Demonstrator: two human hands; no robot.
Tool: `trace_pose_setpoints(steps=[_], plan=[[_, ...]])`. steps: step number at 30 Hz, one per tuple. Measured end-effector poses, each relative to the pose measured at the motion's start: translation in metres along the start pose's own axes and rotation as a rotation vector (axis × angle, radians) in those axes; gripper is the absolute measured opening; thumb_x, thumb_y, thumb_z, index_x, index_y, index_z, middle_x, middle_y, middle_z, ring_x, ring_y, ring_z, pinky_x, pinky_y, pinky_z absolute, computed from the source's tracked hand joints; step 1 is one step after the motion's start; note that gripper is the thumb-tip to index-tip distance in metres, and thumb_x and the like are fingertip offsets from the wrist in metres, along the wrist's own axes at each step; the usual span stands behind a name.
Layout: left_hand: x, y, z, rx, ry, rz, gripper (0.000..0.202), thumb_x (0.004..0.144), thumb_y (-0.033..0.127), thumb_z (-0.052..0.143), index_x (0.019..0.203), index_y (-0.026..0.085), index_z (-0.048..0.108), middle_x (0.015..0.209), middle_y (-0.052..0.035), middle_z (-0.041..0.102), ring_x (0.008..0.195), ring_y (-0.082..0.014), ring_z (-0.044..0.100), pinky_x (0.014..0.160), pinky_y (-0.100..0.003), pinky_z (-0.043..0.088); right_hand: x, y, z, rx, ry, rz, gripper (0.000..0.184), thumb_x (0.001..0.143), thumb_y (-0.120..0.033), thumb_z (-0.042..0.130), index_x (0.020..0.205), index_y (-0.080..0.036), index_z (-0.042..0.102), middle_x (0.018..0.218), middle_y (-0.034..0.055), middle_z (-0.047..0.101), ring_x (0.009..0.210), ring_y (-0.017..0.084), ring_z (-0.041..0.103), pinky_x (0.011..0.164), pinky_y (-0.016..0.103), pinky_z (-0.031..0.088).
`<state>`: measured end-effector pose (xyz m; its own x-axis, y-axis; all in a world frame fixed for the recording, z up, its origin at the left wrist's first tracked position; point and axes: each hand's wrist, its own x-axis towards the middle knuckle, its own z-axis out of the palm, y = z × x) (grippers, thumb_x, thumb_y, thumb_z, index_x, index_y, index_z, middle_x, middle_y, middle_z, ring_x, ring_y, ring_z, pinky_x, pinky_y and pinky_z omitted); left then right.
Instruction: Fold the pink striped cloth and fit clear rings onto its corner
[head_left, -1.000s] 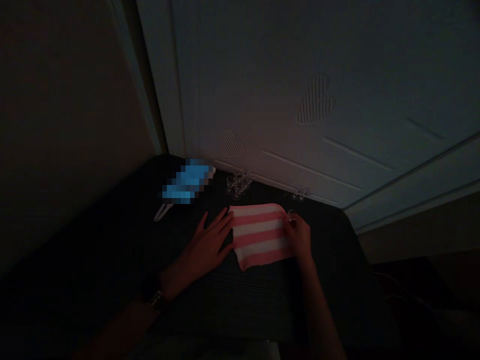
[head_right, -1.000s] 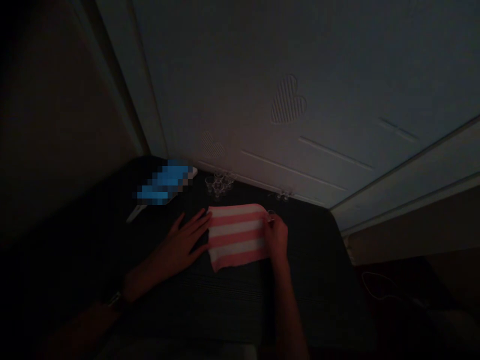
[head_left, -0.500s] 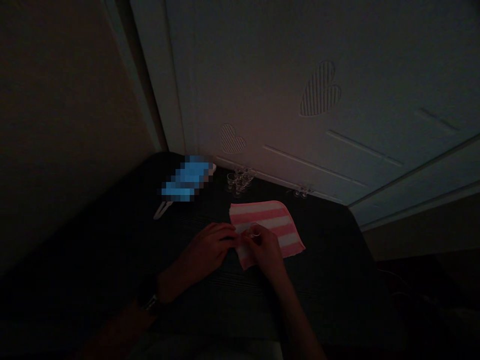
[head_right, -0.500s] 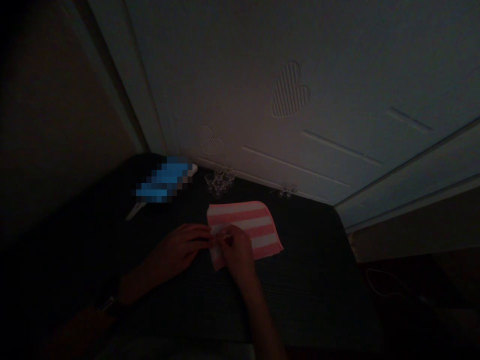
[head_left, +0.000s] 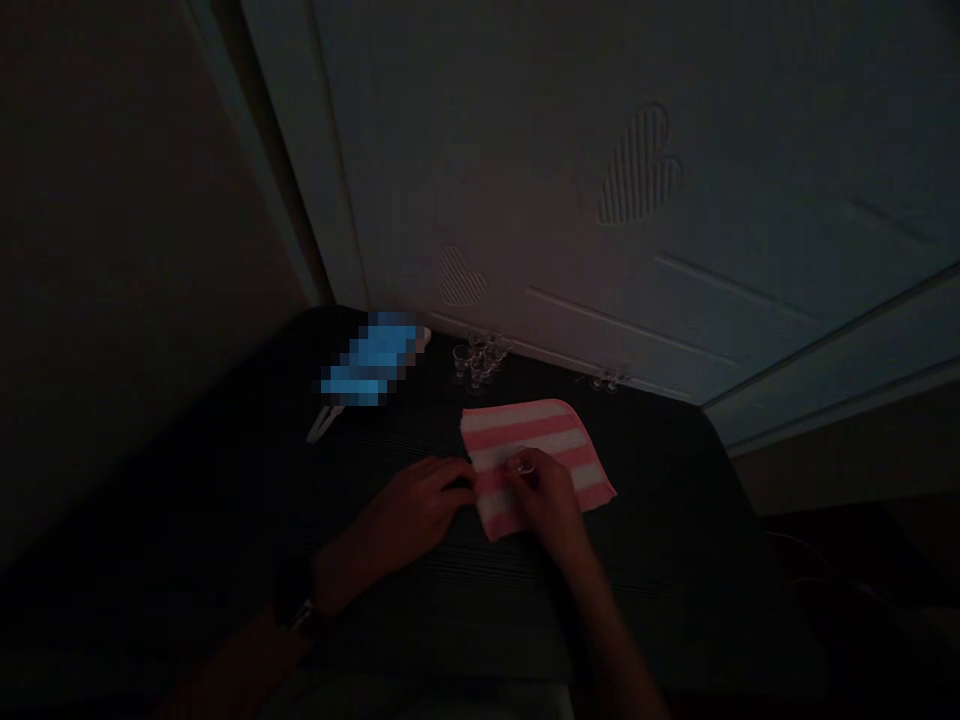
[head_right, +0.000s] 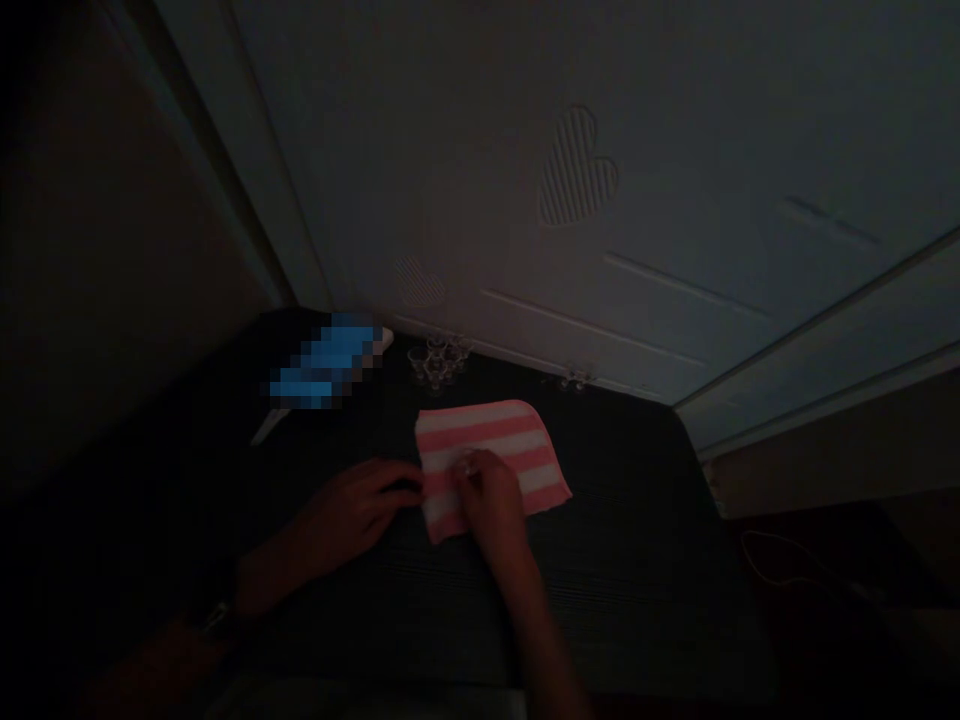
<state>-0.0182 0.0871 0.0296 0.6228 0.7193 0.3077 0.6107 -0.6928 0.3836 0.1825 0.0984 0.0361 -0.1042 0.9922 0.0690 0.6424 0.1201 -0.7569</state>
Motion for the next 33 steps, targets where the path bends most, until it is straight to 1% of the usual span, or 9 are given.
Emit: trace_pose_setpoints(steps=[2, 5, 8, 14, 17, 21, 26, 29, 33], plan=[[0.000, 0.000, 0.000, -0.007, 0.010, 0.016, 0.034, 0.078, 0.004, 0.044, 0.098, 0.025, 0.062, 0.111, -0.0012, 0.057, 0.101, -0.0156, 0.051, 0.091, -0.033, 0.042, 0.001, 0.016, -0.021, -0.061, 0.062, 0.049, 0.017, 0.080, -0.026, 0.049, 0.087, -0.016, 0.062, 0.084, 0.0050, 0.065, 0.075, 0.015, 0.059, 0.067, 0.024, 0.042], [0.000, -0.001, 0.001, -0.014, 0.019, 0.038, 0.036, 0.078, 0.004, 0.043, 0.101, 0.025, 0.062, 0.115, -0.0011, 0.056, 0.111, -0.0166, 0.047, 0.096, -0.034, 0.040, -0.001, 0.038, -0.054, -0.222, 0.296, 0.205, 0.028, 0.081, -0.034, 0.047, 0.094, -0.015, 0.062, 0.086, 0.0082, 0.065, 0.074, 0.018, 0.059, 0.065, 0.027, 0.042], [-0.002, -0.003, 0.005, -0.005, -0.008, 0.048, 0.037, 0.080, 0.006, 0.041, 0.107, 0.025, 0.059, 0.122, -0.0006, 0.054, 0.118, -0.0177, 0.043, 0.100, -0.038, 0.036, -0.004, 0.040, -0.069, -0.199, 0.384, 0.264, 0.032, 0.079, -0.039, 0.047, 0.092, -0.015, 0.062, 0.082, 0.0075, 0.065, 0.071, 0.018, 0.059, 0.063, 0.027, 0.042], [-0.003, -0.003, 0.009, -0.032, -0.018, 0.028, 0.045, 0.078, 0.004, 0.042, 0.117, 0.023, 0.052, 0.125, -0.0024, 0.052, 0.116, -0.0162, 0.046, 0.100, -0.036, 0.036, -0.006, -0.003, -0.018, 0.029, 0.181, 0.070, 0.020, 0.080, -0.031, 0.048, 0.083, -0.016, 0.061, 0.079, 0.0042, 0.065, 0.068, 0.015, 0.058, 0.061, 0.023, 0.042], [-0.002, -0.001, 0.008, -0.034, -0.016, 0.008, 0.047, 0.074, 0.003, 0.045, 0.115, 0.025, 0.053, 0.124, -0.0016, 0.053, 0.113, -0.0170, 0.048, 0.098, -0.036, 0.037, -0.004, -0.008, 0.002, 0.018, 0.102, 0.005, 0.015, 0.080, -0.026, 0.048, 0.079, -0.017, 0.061, 0.078, 0.0039, 0.064, 0.070, 0.014, 0.057, 0.063, 0.023, 0.041], [-0.002, 0.001, 0.005, -0.036, -0.040, 0.001, 0.046, 0.075, 0.003, 0.045, 0.113, 0.027, 0.055, 0.124, 0.0001, 0.052, 0.113, -0.0173, 0.047, 0.098, -0.037, 0.035, -0.008, 0.019, -0.020, -0.053, 0.103, 0.057, 0.016, 0.078, -0.028, 0.050, 0.081, -0.017, 0.062, 0.080, 0.0046, 0.065, 0.072, 0.016, 0.058, 0.065, 0.025, 0.042], [0.000, 0.002, 0.005, -0.050, -0.020, -0.012, 0.041, 0.077, 0.004, 0.044, 0.109, 0.027, 0.057, 0.122, 0.0008, 0.054, 0.113, -0.0163, 0.048, 0.098, -0.037, 0.034, -0.021, 0.051, -0.067, -0.088, 0.360, 0.371, 0.029, 0.078, -0.041, 0.049, 0.088, -0.017, 0.062, 0.080, 0.0058, 0.065, 0.071, 0.019, 0.060, 0.061, 0.026, 0.042], [0.001, 0.001, 0.006, -0.032, 0.011, -0.002, 0.039, 0.077, 0.005, 0.044, 0.108, 0.025, 0.058, 0.121, -0.0006, 0.056, 0.112, -0.0166, 0.049, 0.097, -0.036, 0.035, -0.029, 0.038, -0.056, 0.000, 0.298, 0.304, 0.027, 0.080, -0.039, 0.049, 0.087, -0.017, 0.060, 0.083, 0.0050, 0.065, 0.071, 0.018, 0.060, 0.062, 0.025, 0.043], [0.001, -0.001, 0.006, 0.008, 0.074, -0.021, 0.034, 0.078, 0.007, 0.045, 0.104, 0.023, 0.059, 0.119, -0.0025, 0.057, 0.113, -0.0177, 0.048, 0.096, -0.037, 0.037, -0.034, 0.003, -0.012, 0.147, 0.129, 0.139, 0.015, 0.079, -0.029, 0.051, 0.084, -0.018, 0.059, 0.084, 0.0038, 0.064, 0.074, 0.016, 0.059, 0.065, 0.023, 0.043]])
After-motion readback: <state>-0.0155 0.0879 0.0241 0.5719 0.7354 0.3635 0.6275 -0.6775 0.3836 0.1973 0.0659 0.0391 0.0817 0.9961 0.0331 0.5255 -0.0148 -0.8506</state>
